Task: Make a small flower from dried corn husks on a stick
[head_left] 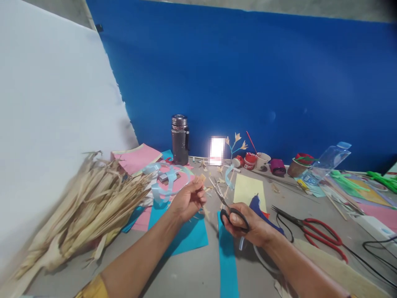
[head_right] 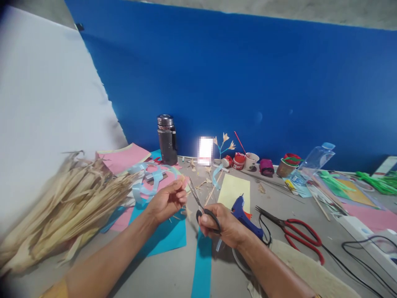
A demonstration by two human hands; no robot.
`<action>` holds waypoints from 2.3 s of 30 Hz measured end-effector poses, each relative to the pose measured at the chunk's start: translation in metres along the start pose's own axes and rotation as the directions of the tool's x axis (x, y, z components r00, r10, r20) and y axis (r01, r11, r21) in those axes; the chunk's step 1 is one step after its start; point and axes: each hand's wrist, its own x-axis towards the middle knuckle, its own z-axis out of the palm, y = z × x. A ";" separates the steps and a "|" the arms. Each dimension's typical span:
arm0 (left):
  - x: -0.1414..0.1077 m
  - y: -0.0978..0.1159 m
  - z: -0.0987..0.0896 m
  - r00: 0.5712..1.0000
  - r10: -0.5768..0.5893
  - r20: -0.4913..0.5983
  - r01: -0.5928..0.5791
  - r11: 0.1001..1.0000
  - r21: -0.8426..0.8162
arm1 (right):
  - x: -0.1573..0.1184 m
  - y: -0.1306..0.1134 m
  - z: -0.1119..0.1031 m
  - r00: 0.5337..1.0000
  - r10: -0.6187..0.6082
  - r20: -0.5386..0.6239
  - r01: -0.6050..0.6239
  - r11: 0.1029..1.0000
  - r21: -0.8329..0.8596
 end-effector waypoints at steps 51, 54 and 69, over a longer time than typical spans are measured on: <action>-0.007 -0.019 0.007 0.988 0.142 0.064 -0.149 0.753 0.641 | 0.008 0.005 -0.014 0.850 -0.266 -0.456 0.206 0.962 -0.178; -0.009 -0.020 0.009 0.993 0.070 0.100 -0.119 0.726 0.677 | 0.009 0.002 -0.014 0.830 -0.246 -0.501 0.181 0.968 -0.176; -0.010 -0.016 0.006 0.974 -0.069 0.214 -0.140 0.558 0.818 | 0.008 -0.004 -0.024 0.798 -0.149 -0.585 0.129 0.989 -0.076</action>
